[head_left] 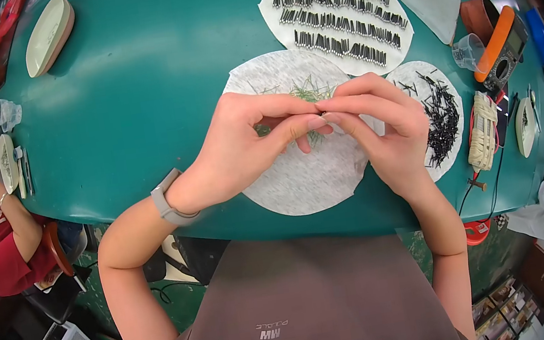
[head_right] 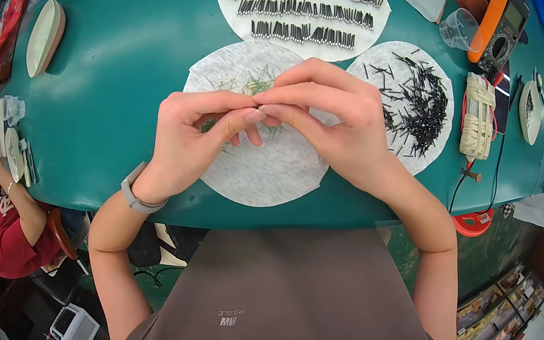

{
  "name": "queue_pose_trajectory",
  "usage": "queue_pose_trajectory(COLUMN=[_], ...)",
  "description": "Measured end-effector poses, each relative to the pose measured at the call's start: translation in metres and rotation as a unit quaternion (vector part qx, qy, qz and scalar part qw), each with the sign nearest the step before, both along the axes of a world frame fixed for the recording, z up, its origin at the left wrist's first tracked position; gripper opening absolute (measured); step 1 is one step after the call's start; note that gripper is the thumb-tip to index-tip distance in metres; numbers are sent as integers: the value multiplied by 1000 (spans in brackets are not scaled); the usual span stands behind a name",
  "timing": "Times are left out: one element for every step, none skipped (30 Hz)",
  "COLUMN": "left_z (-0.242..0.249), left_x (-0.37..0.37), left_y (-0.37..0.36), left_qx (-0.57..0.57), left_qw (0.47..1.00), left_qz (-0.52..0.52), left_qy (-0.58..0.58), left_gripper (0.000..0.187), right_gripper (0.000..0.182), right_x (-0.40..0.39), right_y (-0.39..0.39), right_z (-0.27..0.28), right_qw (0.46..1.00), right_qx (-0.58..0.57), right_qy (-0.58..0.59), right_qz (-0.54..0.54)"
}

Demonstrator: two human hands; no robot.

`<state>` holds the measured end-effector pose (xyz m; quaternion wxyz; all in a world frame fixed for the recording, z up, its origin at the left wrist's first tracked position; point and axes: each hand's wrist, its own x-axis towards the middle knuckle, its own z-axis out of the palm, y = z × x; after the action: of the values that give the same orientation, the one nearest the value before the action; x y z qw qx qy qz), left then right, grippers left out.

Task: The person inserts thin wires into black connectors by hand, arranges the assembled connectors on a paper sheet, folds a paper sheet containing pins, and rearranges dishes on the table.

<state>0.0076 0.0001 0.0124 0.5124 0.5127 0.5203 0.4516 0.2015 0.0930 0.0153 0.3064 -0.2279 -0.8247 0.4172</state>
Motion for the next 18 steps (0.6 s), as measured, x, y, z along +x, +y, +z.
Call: queue_pose_trajectory(left_z=[1, 2, 2, 2, 0, -1, -3, -4, -7, -11, -14, -15, -16, -15, -14, -14, -14, -14], left_x=[0, 0, 1, 1, 2, 3, 4, 5, 6, 8, 8, 8, 8, 8, 9, 9, 9, 9], left_y=[0, 0, 0, 1, 0, 0, 0, -1, -1, -1, -1, -2, -2, -3, -3, -3, -3, -3], left_qx=[-2, -1, 1, 8, 16, 23, 40, 57, 74, 106, 122, 137, 151, 149, 147, 146, 148, 150], left_qw=[1000, 1000, 1000, 1000, 1000, 999, 998, 997, 994, 990, 985, 980, 973, 973, 973, 973, 973, 973], left_qz=[2, 4, 6, 12, 18, 24, 32, 39, 47, 64, 70, 76, 82, 79, 77, 75, 74, 73], left_qy=[-2, -4, -7, -2, 3, 8, 25, 41, 58, 70, 98, 125, 152, 156, 159, 163, 163, 162], left_gripper=[14, 14, 14, 14, 14, 13, 13, 13, 13, 13, 13, 13, 12, 12, 13, 13, 13, 13], right_gripper=[20, 20, 20, 20, 20, 20, 20, 18, 17, 17, 16, 16, 16, 16, 17, 17, 17, 17], right_x=[-1, -1, -1, -1, 0, 0, 0, 0, 0, 0, -1, -2, -3, -3, -3, -3, -3, -3], right_y=[-1, -2, -2, -2, -2, -1, 0, -1, -1, -2, -2, -2, -3, -4, -5, -5, -7, -8], right_z=[0, 0, 0, 0, -1, -1, -1, -1, 0, 1, 0, -2, -3, -5, -6, -8, -10, -12], right_qw=[1000, 1000, 1000, 1000, 1000, 1000, 1000, 1000, 999, 998, 997, 994, 992, 989, 986, 992, 996, 998], right_qx=[11, 13, 17, 20, 16, 11, 6, -14, -33, -53, -73, -107, -123, -141, -158, -115, -72, -30], right_qy=[5, 7, 8, 10, 12, 14, 16, 12, 13, 14, 15, 31, 37, 42, 47, 46, 46, 44], right_qz=[-6, -11, -15, -18, -16, -13, -10, -6, -8, -9, -11, -10, -14, -19, -25, -29, -34, -38])
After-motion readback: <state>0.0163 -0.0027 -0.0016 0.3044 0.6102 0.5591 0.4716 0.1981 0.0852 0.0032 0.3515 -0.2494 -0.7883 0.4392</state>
